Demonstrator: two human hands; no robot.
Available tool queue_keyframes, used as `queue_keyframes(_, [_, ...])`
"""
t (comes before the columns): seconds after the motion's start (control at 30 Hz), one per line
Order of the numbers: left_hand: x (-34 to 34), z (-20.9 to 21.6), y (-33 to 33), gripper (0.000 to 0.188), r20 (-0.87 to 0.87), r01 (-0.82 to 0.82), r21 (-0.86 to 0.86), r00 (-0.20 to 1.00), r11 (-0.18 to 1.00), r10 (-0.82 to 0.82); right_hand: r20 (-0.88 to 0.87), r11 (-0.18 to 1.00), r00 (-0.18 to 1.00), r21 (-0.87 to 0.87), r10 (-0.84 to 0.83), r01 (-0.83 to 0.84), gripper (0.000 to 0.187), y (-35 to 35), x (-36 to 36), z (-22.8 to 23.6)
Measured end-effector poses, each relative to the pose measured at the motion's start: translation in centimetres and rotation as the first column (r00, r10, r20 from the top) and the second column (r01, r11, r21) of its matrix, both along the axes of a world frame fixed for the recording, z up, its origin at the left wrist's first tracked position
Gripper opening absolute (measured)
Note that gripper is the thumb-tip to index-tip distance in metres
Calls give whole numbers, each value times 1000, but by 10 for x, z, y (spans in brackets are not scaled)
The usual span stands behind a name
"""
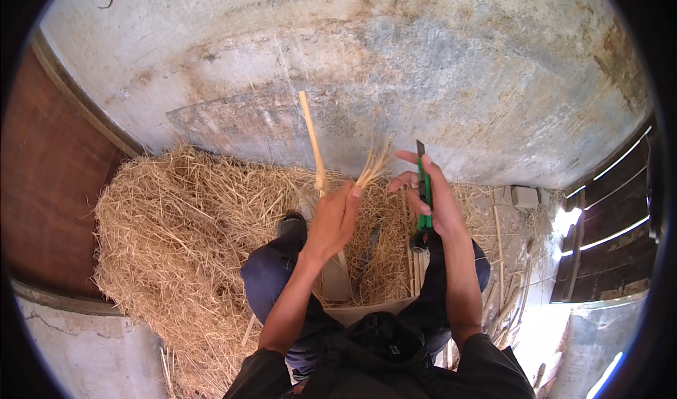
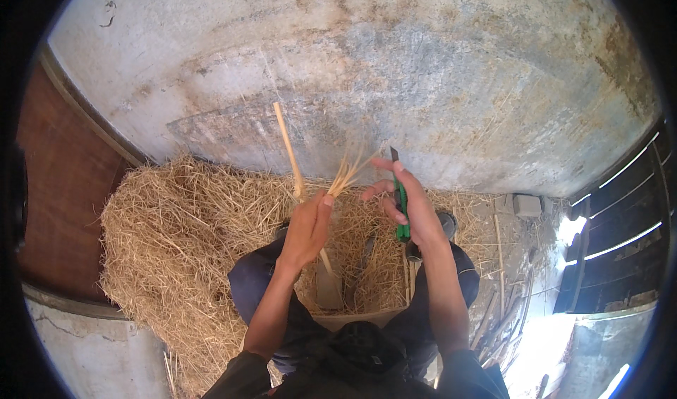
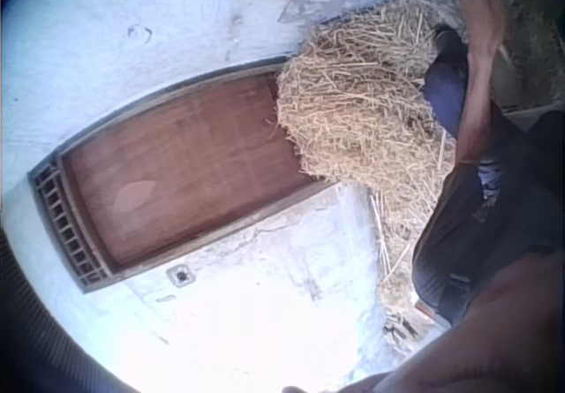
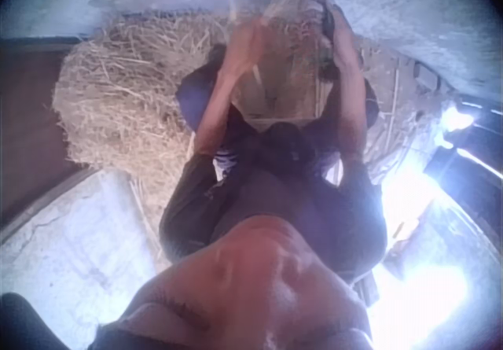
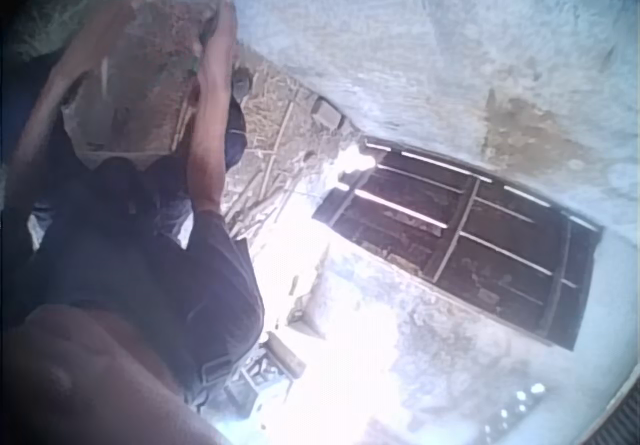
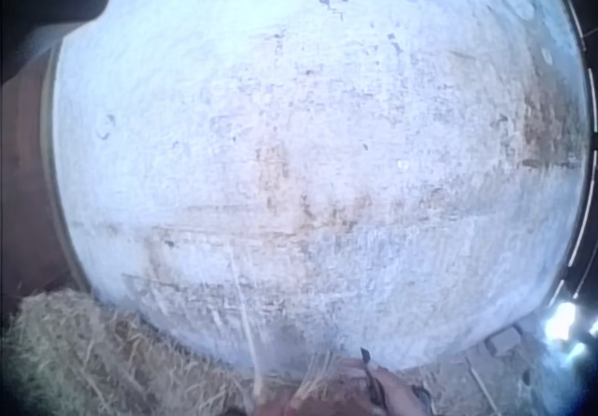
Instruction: The person peels and whittles the end of a bamboo stick with a small knife to create a frayed decorative or functional end.
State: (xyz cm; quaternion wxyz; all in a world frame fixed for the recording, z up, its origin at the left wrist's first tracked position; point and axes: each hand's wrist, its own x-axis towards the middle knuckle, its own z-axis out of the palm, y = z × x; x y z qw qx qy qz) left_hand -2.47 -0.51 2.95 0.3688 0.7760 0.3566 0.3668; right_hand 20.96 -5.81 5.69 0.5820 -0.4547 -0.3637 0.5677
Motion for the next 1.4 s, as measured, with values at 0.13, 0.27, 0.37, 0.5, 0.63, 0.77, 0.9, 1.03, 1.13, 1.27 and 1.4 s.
queue_keyframes(0.13, [-5, 0, 2, 32, 3, -53, -19, 999, 998, 53, 381, 948, 869, 132, -317, 288, 60, -3, 0, 9])
queue_keyframes(0.27, [-4, 1, 3, 34, 28, -77, -8, 997, 997, 77, 612, 922, 697, 328, -373, 206, 51, -9, 10, 2])
queue_keyframes(0.37, [-6, 1, 4, 34, 17, -87, -40, 996, 995, 87, 747, 907, 567, 422, -347, -1, 36, -10, -2, -3])
queue_keyframes(0.5, [-5, 1, 5, 33, 43, -98, -28, 994, 995, 99, 854, 888, 379, 436, -358, -144, 26, -13, -26, 2])
queue_keyframes(0.63, [-4, 1, 5, 32, 56, -90, -54, 994, 994, 93, 916, 922, 220, 366, -335, -123, 28, -11, -31, -9])
queue_keyframes(0.77, [-5, 1, 4, 29, 7, -90, -39, 996, 995, 90, 930, 924, 139, 358, -340, -131, 34, -9, -37, -19])
queue_keyframes(0.9, [2, -5, 3, 24, -12, -89, 57, 996, 994, 90, 957, 958, 91, 282, -277, -57, 54, -11, -45, -23])
queue_keyframes(1.03, [3, -7, 4, 25, 6, -89, 105, 996, 990, 89, 955, 953, 62, 293, -289, -72, 71, -14, -50, -20])
queue_keyframes(1.13, [-1, -7, 4, 25, -69, -94, 136, 992, 986, 104, 964, 954, -1, 262, -265, -147, 73, -16, -56, -5])
queue_keyframes(1.27, [2, -13, 6, 24, -71, -64, 240, 994, 969, 83, 944, 925, -25, 317, -330, -210, 72, -15, -52, -21])
queue_keyframes(1.4, [0, -11, 4, 22, -166, -28, 176, 984, 984, 58, 947, 925, -21, 308, -320, -224, 64, -14, -51, -25])
